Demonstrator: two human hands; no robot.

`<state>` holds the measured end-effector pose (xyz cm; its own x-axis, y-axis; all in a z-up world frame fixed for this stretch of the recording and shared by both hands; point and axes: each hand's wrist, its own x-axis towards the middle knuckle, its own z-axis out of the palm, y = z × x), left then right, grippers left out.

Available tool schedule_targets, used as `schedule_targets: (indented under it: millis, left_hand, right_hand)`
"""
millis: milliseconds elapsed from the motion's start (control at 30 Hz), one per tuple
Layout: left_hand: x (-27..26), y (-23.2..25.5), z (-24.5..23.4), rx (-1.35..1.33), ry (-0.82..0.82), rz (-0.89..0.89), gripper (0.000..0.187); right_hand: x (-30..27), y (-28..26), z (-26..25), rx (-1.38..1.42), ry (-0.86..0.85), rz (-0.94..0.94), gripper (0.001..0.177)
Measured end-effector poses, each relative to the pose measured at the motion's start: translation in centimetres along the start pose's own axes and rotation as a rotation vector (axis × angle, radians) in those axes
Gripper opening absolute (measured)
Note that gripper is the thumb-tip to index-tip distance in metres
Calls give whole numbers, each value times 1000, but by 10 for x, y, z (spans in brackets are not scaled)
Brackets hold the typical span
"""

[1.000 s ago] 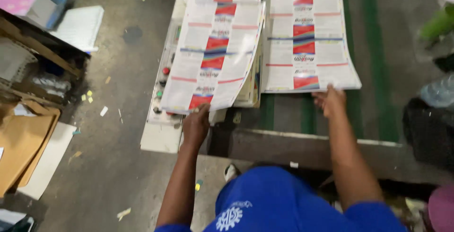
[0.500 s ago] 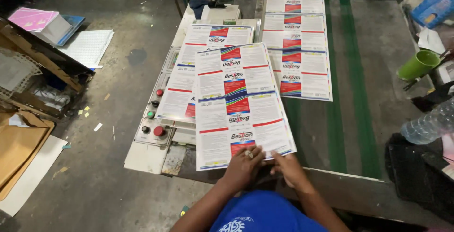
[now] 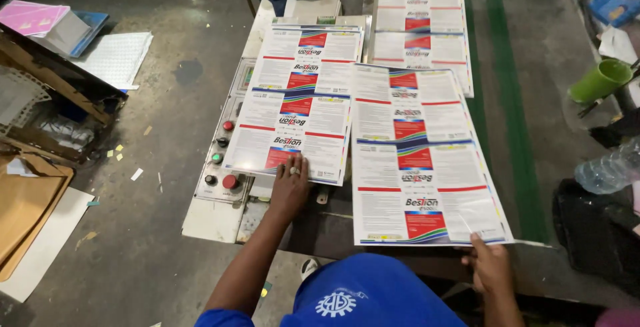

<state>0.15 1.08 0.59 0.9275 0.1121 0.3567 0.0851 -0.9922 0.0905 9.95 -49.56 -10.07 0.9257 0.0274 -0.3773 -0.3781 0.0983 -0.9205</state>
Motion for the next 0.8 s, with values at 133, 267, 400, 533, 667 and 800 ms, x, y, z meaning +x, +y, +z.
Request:
schedule_targets:
  millis: [133,267,400,533,667,800]
  left_hand:
    - [-4,-19,-4,243,62,139,49]
    - [16,-19,-54,-147,36,-35,14]
    - [14,-7,-81,-142,154,-58,11]
    - [1,-11,-76,-131,-96,-4,18]
    - [-10,-15,-68,-197,-146,-5,21]
    - [-16,-18,-63,-194,-63,-77,20]
  right_hand:
    - [-27,10,-12,-4,0,8,27]
    - [-31,27,-11,-126,87,21,28]
    - [-30,30,4,-123,30,-6,28]
    - [-9,8,23,-125,11,-22,29]
    - [32,-21,50,-94,-19,-58,30]
    - [85,-52,83,-68,-26,-69,30]
